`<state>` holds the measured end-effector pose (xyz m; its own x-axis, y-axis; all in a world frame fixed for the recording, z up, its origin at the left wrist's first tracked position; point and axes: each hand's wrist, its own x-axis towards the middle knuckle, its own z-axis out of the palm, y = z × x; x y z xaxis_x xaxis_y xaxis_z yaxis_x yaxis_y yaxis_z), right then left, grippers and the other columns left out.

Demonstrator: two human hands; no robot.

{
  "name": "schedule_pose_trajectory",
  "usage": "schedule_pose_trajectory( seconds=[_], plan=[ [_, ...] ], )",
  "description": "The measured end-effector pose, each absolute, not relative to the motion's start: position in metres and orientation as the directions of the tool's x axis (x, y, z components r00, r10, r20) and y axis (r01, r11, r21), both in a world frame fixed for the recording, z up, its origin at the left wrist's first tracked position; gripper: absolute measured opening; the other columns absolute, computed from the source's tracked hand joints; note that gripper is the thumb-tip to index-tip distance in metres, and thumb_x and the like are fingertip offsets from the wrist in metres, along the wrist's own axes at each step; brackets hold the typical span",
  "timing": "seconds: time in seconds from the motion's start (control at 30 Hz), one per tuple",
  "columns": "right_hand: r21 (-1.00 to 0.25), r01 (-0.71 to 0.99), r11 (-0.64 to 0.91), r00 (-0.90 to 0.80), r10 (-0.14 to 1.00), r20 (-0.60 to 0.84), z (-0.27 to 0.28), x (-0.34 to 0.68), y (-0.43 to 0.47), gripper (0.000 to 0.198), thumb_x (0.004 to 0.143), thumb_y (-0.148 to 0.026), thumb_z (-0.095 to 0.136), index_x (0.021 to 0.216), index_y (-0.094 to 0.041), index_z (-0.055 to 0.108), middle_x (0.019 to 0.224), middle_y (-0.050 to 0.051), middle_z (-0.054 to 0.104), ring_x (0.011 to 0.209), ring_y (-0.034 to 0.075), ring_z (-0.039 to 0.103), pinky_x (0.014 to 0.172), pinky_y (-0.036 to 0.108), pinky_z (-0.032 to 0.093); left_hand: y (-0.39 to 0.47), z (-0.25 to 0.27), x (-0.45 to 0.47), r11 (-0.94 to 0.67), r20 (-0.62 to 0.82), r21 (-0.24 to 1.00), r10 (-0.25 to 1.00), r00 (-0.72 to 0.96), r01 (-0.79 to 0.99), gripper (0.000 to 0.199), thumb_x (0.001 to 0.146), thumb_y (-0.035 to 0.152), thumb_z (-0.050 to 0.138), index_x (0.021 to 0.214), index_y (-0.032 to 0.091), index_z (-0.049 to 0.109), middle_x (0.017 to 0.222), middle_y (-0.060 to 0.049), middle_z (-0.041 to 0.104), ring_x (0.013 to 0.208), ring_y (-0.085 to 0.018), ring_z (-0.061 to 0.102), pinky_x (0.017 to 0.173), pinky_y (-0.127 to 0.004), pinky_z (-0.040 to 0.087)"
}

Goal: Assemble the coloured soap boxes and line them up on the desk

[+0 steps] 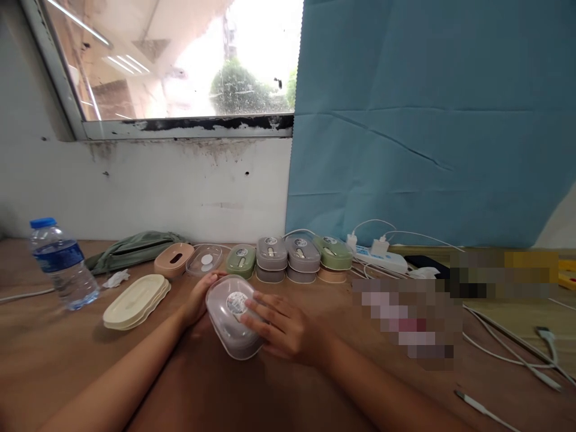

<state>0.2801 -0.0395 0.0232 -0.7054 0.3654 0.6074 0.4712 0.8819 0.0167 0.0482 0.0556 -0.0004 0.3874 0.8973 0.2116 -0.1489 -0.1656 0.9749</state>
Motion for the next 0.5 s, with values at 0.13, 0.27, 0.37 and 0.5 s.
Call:
schedule_pose_trajectory(
  seconds=[0.13,0.27,0.37,0.5],
  plan=[
    [0.066,0.596,0.8,-0.636,0.42,0.647,0.038,0.267,-0.014,0.052,0.08,-0.024,0.052,0.13,-0.02,0.038,0.133,0.006,0.043,0.124,0.025,0.035,0.1,0.044,0.036,0.074,-0.012,0.048,-0.366,0.367,0.93,0.923,0.118,-0.029,0.033,0.077,0.037,0.047,0.103,0.017,0.042,0.105,-0.008,0.053,0.101,-0.019,0.05,0.09,-0.032,0.037],
    [0.071,0.762,0.643,-0.519,0.543,0.66,0.056,0.247,0.027,0.051,0.08,-0.025,0.049,0.129,-0.017,0.039,0.132,0.008,0.043,0.124,0.024,0.035,0.103,0.043,0.031,0.079,-0.018,0.057,-0.474,0.473,0.874,0.88,0.042,0.101,0.044,0.071,0.027,0.054,0.111,0.016,0.038,0.117,-0.011,0.045,0.112,-0.022,0.042,0.099,-0.036,0.029],
    [0.111,0.868,0.484,-0.445,0.661,0.604,0.062,0.232,0.059,0.056,0.077,-0.025,0.054,0.129,-0.013,0.038,0.131,0.012,0.044,0.12,0.026,0.039,0.099,0.041,0.033,0.08,-0.021,0.072,-0.536,0.55,0.805,0.835,0.019,0.253,0.065,0.062,0.018,0.061,0.119,0.015,0.03,0.126,-0.015,0.035,0.123,-0.025,0.03,0.104,-0.038,0.021],
    [0.15,0.91,0.386,-0.4,0.73,0.553,0.061,0.22,0.083,0.054,0.074,-0.024,0.06,0.123,-0.011,0.044,0.122,0.016,0.051,0.11,0.03,0.047,0.092,0.042,0.036,0.087,-0.024,0.095,-0.51,0.575,0.722,0.818,0.005,0.467,0.078,0.059,0.021,0.065,0.124,0.011,0.021,0.125,-0.019,0.034,0.122,-0.029,0.032,0.102,-0.039,0.026]
  ],
)
